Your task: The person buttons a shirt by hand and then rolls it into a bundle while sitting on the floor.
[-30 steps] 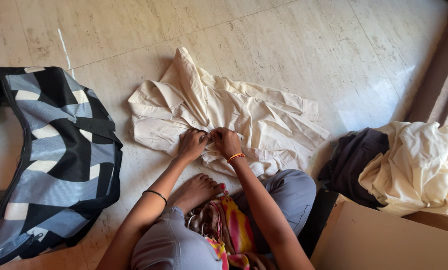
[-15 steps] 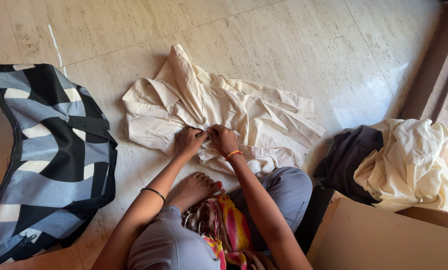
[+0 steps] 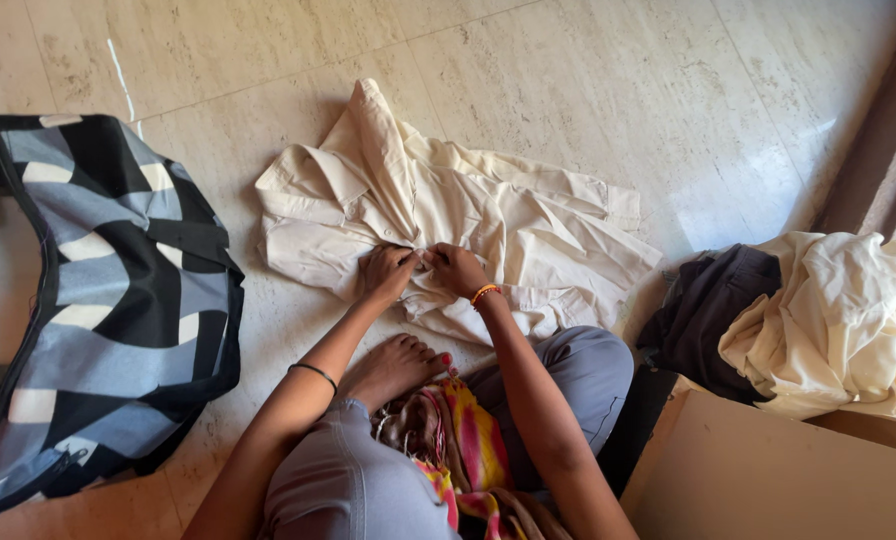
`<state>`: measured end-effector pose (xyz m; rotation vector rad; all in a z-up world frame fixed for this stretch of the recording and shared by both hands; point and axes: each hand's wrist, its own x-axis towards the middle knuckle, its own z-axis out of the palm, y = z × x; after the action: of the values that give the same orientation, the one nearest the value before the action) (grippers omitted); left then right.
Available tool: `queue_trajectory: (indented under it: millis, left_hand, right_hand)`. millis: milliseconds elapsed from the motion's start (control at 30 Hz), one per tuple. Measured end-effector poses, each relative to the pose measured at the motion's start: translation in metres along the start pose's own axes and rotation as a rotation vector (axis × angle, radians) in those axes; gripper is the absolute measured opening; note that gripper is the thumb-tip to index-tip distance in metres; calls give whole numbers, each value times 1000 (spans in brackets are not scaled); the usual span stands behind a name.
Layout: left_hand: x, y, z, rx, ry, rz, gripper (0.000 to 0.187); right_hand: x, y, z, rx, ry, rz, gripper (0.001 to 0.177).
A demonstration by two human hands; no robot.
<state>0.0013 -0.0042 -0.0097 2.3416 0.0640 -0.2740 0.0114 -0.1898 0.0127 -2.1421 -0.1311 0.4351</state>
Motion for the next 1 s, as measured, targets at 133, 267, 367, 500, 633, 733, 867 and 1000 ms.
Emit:
queue_trajectory:
  millis: [133, 267, 367, 500, 633, 733, 867, 1000]
  left_hand:
    - [-1, -6, 3, 41, -34, 23, 49]
    - [-3, -9, 3, 50, 145, 190, 42]
    - [-1, -5, -5, 113, -12, 112, 48]
    - [-8, -8, -2, 33, 55, 220, 36]
    - [-9, -5, -3, -41, 68, 250, 32]
    - [-9, 2, -7, -30, 96, 257, 32]
    - [-8, 5, -9, -9, 63, 240, 36]
    - [-2, -4, 1, -58, 28, 212, 38]
  right_hand:
    - [-1, -4, 1, -54, -17, 20, 33]
    - [-15, -19, 7, -109, 174, -57, 28]
    - [-11, -33, 6, -140, 265, -129, 23]
    - [-20, -42, 8, -187, 283, -36, 22]
    - [-22, -52, 6, -164, 286, -9, 20]
    - [-23, -55, 0, -203, 291, 8, 21]
    - [-25, -52, 1, -205, 331, -36, 22]
    - [-18, -31, 5, -128, 279, -33, 23]
